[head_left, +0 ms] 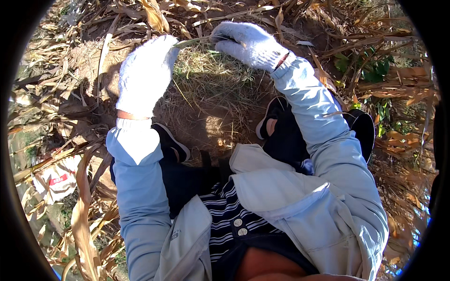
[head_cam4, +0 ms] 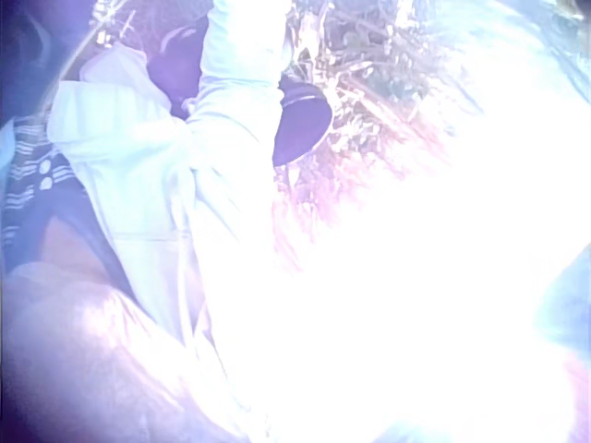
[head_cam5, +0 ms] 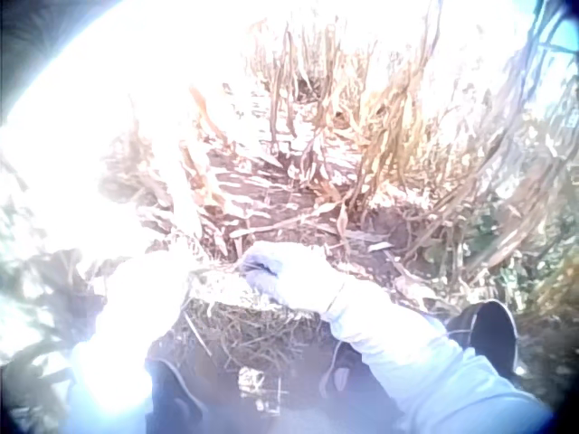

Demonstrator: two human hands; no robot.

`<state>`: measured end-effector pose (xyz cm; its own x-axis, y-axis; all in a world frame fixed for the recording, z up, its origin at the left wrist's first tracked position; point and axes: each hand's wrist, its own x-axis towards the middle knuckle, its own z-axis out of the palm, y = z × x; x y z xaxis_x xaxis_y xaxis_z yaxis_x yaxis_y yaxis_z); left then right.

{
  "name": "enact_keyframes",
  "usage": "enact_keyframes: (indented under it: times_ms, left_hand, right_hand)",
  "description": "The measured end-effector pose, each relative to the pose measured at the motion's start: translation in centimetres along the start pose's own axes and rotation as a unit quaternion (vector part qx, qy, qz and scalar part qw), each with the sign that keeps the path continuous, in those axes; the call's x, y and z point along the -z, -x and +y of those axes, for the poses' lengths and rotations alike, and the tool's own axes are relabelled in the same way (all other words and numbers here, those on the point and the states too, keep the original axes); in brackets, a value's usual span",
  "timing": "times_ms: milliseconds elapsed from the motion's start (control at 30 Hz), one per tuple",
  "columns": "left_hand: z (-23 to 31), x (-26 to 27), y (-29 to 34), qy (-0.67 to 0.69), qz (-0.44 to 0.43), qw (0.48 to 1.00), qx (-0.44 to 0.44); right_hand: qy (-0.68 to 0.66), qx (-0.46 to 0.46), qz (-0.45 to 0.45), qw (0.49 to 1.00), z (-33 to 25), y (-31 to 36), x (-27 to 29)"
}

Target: The person sits on the ground in a cornfield and pulls weeds by hand from the soil. They gather the uprooted weeds into a pile and place them into a black bucket positioned nearby.

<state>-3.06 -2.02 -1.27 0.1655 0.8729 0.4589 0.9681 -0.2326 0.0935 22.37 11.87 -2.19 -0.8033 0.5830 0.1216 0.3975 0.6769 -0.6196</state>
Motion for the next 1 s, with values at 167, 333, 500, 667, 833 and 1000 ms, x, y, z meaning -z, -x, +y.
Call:
enact_keyframes:
  times_ms: [167,333,500,667,833,1000]
  left_hand:
    - [-3.9,2.7,1.1,0.018,0.012,0.991,0.133]
    - [-5.4,2.0,1.6,-0.025,0.100,0.987,0.120]
    - [-5.8,4.5,0.6,0.033,0.142,0.986,0.074]
    - [-5.1,3.4,-0.2,0.077,0.189,0.977,0.063]
    - [-5.2,4.2,-0.2,0.068,0.132,0.981,0.124]
    - [-6.0,4.2,0.5,0.111,0.116,0.971,0.175]
  right_hand:
    - [0.143,-0.099,0.007,0.985,6.4,0.4,-2.7]
    - [0.103,-0.180,-0.242,0.948,8.1,2.6,-7.7]
    - [0.032,-0.200,-0.304,0.931,8.7,1.5,-15.3]
    - [-0.069,-0.312,-0.257,0.912,10.2,-1.2,-23.2]
    - [-0.047,-0.425,-0.168,0.888,12.1,-2.1,-30.9]
    - [-0.087,-0.392,-0.236,0.885,11.5,-1.8,-32.3]
